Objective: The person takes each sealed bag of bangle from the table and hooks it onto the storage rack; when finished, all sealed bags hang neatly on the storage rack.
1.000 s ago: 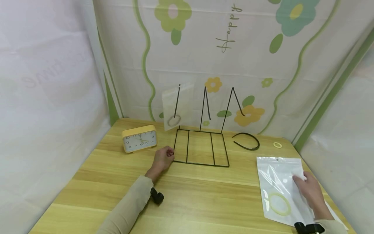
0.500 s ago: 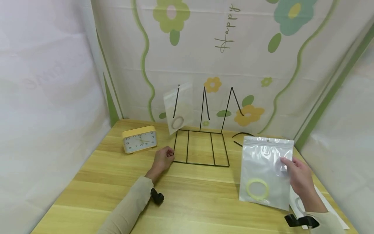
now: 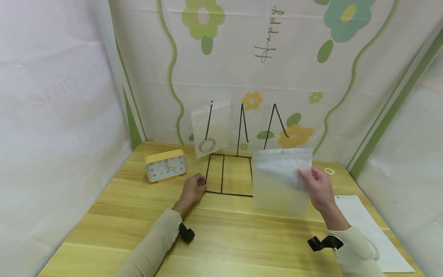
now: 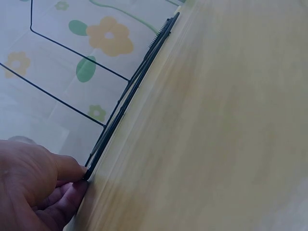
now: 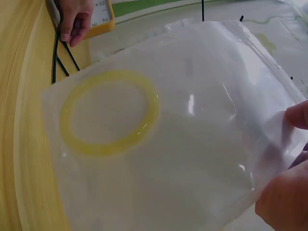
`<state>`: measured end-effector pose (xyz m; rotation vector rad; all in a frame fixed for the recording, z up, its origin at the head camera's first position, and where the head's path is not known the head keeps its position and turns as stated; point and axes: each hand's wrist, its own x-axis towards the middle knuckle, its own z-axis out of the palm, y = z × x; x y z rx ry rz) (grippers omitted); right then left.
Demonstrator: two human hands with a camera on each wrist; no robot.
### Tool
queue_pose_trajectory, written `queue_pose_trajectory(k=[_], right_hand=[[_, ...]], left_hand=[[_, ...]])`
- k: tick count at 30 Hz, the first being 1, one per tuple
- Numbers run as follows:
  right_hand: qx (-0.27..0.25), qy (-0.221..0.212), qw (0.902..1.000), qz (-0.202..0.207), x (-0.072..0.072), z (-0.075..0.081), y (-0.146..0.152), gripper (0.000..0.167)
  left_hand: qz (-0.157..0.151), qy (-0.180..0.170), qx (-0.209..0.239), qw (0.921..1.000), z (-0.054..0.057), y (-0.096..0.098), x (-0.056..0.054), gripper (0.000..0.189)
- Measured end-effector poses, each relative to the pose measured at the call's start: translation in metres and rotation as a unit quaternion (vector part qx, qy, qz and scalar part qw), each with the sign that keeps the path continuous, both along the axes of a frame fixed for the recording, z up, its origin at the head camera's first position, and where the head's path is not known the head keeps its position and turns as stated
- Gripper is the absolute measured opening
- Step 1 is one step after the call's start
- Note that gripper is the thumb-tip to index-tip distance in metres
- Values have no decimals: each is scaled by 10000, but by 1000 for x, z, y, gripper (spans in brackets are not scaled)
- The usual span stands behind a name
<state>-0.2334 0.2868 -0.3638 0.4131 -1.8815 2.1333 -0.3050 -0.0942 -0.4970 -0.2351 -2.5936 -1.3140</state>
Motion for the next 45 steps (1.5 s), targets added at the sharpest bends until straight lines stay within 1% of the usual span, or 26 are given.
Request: queue_pose_trajectory(k=[4, 9, 14, 17, 21, 24, 27, 33, 38, 45], right_hand=[[380, 299, 9988, -46, -6, 1, -19, 23], [619, 648, 9960, 44, -8, 7, -41, 17], [686, 939, 9930, 213, -12, 14, -58, 16], [716, 1006, 9915, 420, -14, 16, -64, 20], [815, 888, 9911, 567, -16, 16, -70, 24], [963, 784, 9913, 429, -17, 15, -73, 25], [1006, 687, 9920, 324, -19, 14, -76, 26], [963, 563, 9935, 227, -26, 14, -78, 29], [898, 520, 9942, 283, -32, 12, -81, 32], [867, 264, 9957, 203, -43, 8, -84, 33]], left_hand=[[-28, 40, -24, 10000, -1, 0, 1, 14], [-48, 46, -34, 10000, -1, 0, 2, 15], [-39, 37, -49, 10000, -1, 0, 0, 15], [-52, 31, -14, 10000, 0, 0, 0, 14], [-43, 16, -21, 10000, 0, 0, 1, 14], [-38, 29, -35, 10000, -1, 0, 1, 14], [-43, 68, -29, 10000, 0, 0, 2, 13], [-10, 124, -32, 9999, 1, 0, 2, 13], [-15, 181, -52, 9998, 1, 0, 1, 14], [-36, 179, -18, 9998, 1, 0, 2, 14]])
